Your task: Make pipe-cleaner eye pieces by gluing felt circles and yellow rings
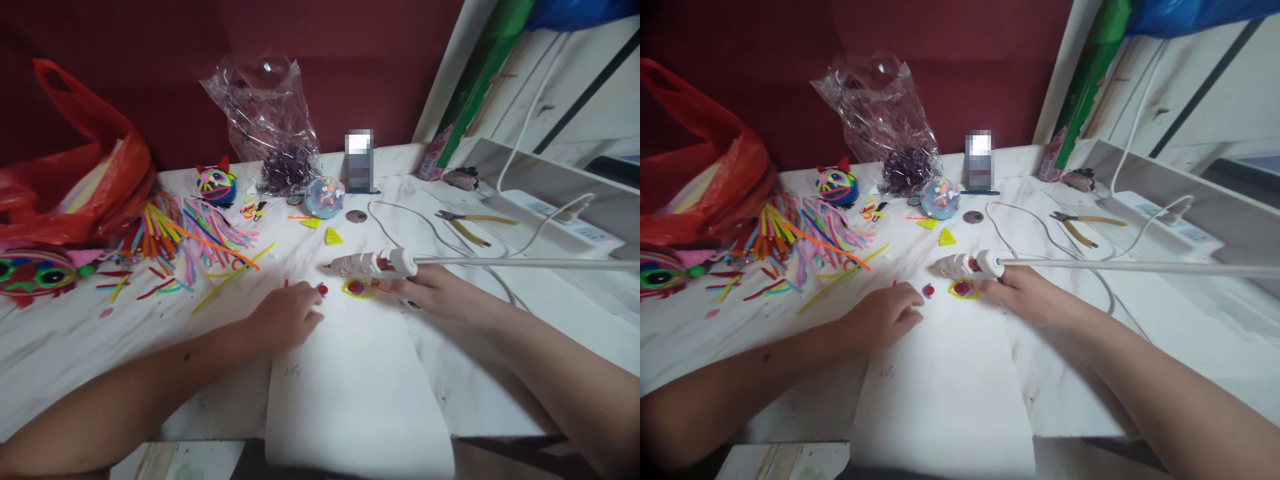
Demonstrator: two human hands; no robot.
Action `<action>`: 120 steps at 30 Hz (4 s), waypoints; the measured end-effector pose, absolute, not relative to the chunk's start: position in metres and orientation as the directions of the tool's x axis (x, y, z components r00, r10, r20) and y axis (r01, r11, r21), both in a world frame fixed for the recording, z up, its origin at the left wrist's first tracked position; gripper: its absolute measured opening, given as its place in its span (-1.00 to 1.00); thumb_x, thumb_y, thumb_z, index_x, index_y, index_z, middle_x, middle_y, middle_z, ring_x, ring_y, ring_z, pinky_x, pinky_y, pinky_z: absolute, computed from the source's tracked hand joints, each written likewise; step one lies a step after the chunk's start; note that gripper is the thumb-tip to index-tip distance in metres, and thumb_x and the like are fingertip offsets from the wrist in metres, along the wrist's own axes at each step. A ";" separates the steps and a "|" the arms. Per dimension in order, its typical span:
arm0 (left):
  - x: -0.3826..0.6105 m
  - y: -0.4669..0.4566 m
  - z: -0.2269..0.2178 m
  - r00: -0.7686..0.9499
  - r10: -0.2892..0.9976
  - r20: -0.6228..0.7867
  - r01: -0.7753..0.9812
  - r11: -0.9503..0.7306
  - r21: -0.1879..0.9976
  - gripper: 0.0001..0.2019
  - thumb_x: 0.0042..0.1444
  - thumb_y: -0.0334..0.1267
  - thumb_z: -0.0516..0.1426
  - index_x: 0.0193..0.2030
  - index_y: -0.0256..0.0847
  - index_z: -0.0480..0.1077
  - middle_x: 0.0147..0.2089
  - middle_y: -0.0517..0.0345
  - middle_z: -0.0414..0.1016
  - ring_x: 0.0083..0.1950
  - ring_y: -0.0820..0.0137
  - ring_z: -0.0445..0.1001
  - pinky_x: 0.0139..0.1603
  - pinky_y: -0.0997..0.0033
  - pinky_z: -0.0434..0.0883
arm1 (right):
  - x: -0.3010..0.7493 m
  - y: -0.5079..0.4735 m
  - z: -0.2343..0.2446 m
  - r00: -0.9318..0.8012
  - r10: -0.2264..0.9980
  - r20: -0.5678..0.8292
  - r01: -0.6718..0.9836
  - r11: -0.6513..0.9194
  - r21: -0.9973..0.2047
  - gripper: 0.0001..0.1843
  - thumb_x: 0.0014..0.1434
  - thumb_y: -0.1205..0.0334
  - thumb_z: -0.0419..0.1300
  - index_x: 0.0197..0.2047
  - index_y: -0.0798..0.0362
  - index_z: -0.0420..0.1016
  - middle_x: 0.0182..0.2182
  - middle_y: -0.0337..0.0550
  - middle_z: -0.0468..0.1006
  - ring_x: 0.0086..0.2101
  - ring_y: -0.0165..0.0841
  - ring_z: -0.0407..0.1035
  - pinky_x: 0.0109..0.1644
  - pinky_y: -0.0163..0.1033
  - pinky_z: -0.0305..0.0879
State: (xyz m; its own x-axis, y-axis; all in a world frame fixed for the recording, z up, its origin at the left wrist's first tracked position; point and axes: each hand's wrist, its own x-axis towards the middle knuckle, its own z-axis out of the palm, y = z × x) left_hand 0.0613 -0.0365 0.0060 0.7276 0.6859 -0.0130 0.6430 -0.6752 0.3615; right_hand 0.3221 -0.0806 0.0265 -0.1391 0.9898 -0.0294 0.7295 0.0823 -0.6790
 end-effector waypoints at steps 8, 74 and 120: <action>0.053 -0.067 -0.016 0.863 0.466 0.196 0.458 -0.885 0.089 -0.87 0.18 -0.32 0.02 -0.35 -0.28 0.32 -0.31 0.02 0.38 -0.22 0.27 0.32 -0.18 0.25 0.33 | 0.319 -0.082 0.025 -0.150 0.980 -0.130 0.775 0.035 -0.631 -0.51 0.09 -0.22 0.02 -0.45 0.02 0.50 -0.46 -0.19 0.53 -0.41 -0.24 0.39 -0.37 -0.26 0.32; 0.054 -0.063 -0.025 0.888 0.360 0.285 0.391 -0.919 -0.057 -0.88 0.15 -0.29 0.09 -0.37 -0.28 0.30 -0.38 0.07 0.31 -0.28 0.29 0.26 -0.24 0.28 0.27 | 0.314 -0.086 0.015 -0.206 0.964 -0.170 0.828 0.079 -0.556 -0.36 0.12 -0.31 -0.08 -0.27 0.03 0.58 -0.33 -0.09 0.62 -0.31 -0.16 0.47 -0.20 -0.13 0.41; 0.053 -0.063 -0.026 0.888 0.365 0.279 0.395 -0.917 -0.060 -0.86 0.16 -0.26 0.08 -0.37 -0.28 0.29 -0.36 0.06 0.31 -0.28 0.29 0.27 -0.24 0.28 0.26 | 0.314 -0.085 0.013 -0.202 0.965 -0.168 0.841 0.083 -0.535 -0.35 0.11 -0.32 -0.11 -0.29 0.04 0.54 -0.32 -0.07 0.61 -0.30 -0.13 0.45 -0.17 -0.07 0.40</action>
State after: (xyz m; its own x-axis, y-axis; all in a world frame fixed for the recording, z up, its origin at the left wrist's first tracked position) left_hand 0.0532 -0.0635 -0.0263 0.8884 0.3647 0.2788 0.3950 -0.9167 -0.0595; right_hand 0.3139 -0.0852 0.0129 -0.2021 0.9648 -0.1682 0.8407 0.0828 -0.5352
